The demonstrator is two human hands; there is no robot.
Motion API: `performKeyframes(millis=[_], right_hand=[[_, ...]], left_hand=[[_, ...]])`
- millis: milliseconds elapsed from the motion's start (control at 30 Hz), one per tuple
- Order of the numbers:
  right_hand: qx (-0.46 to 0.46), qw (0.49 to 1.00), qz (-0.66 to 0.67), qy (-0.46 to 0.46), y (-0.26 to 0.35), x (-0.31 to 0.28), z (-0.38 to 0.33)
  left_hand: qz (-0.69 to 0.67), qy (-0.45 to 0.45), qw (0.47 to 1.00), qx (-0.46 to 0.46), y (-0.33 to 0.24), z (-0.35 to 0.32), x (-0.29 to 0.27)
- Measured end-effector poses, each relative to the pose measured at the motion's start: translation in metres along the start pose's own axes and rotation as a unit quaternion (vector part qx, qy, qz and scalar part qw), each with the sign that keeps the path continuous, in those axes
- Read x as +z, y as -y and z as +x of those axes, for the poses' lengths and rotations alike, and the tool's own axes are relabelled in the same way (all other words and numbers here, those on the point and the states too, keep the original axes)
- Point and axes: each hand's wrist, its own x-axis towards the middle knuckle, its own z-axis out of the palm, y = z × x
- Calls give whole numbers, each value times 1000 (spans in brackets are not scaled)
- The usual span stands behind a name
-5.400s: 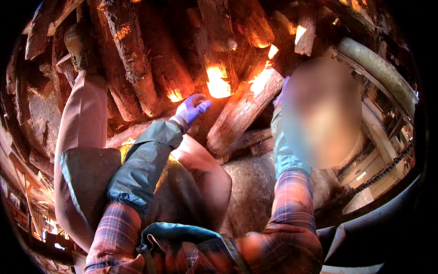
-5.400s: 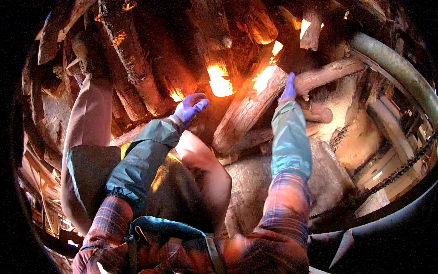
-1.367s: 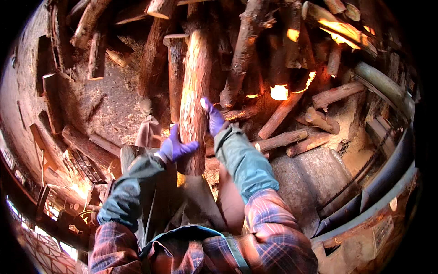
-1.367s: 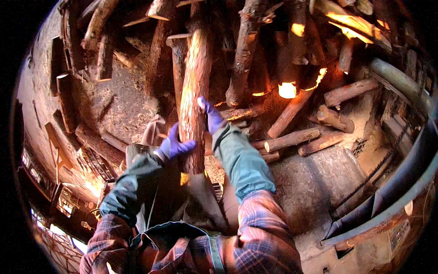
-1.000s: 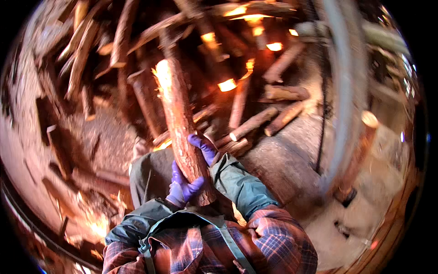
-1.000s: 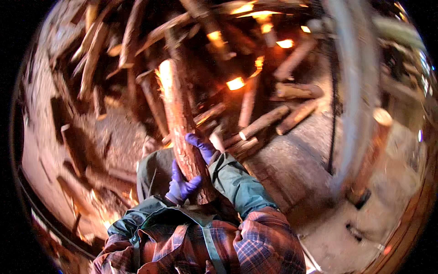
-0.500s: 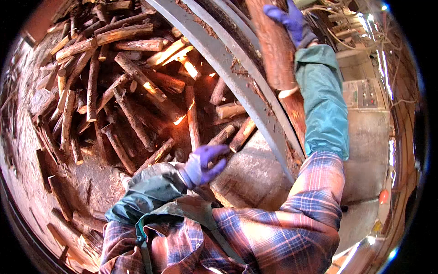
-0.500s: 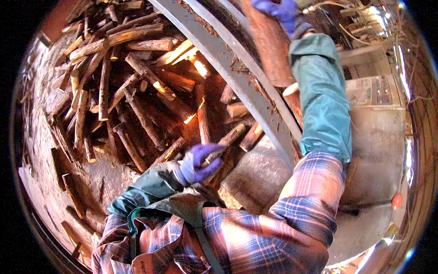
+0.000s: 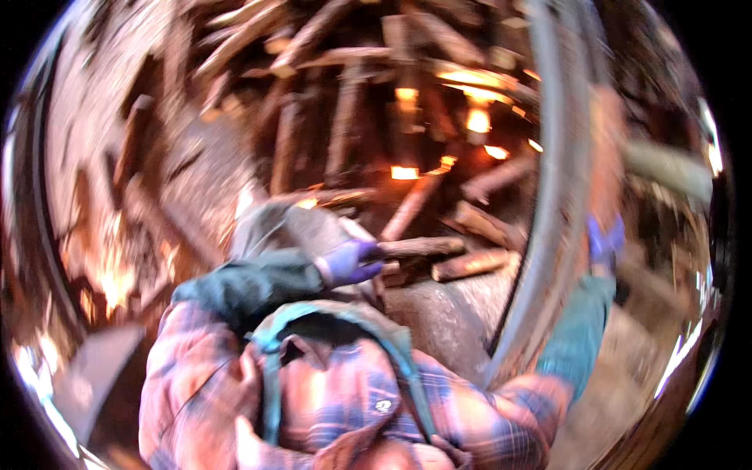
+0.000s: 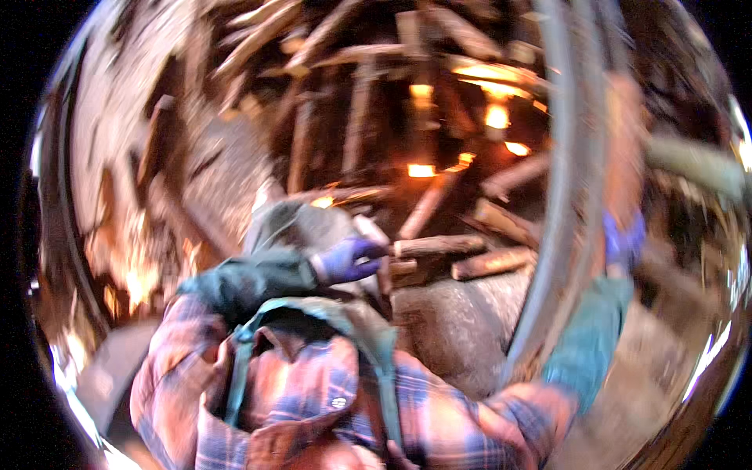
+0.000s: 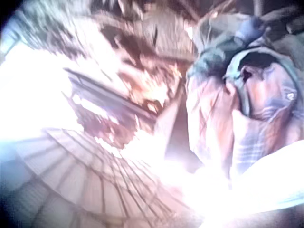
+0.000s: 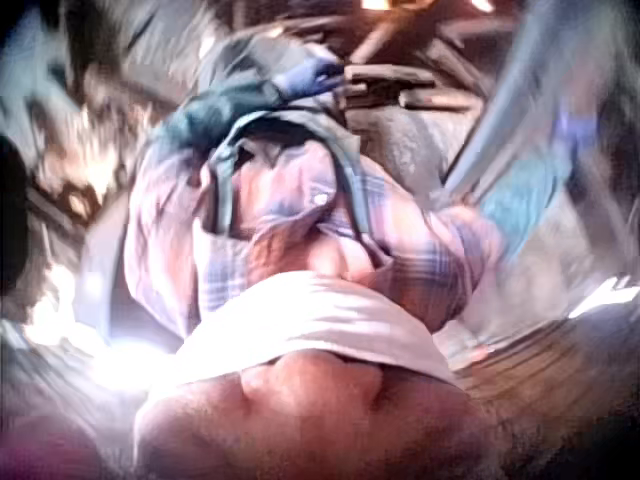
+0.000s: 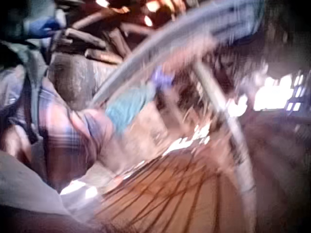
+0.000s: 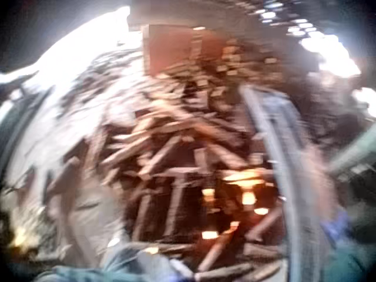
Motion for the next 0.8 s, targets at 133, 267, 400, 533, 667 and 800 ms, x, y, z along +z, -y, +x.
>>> performKeyframes(millis=[133, 267, 400, 533, 667, 800], right_hand=[[63, 935, 318, -144, 209, 68, -64], [43, 785, 558, 265, 427, 197, -176], [299, 533, 603, 513, 621, 346, -286], [388, 430, 571, 581, 766, 509, -324], [365, 438, 620, 539, 853, 684, -323], [423, 583, 404, 564, 910, 767, -284]], left_hand=[[-47, -126, 991, -24, 31, -25, -57], [-53, -83, 991, -89, 101, -50, -121], [-65, -82, 978, -179, 221, -63, -229], [-115, -176, 938, -274, 362, -73, -363], [-67, -264, 930, -248, 565, -46, -443], [-66, -274, 934, -219, 668, 4, -485]])
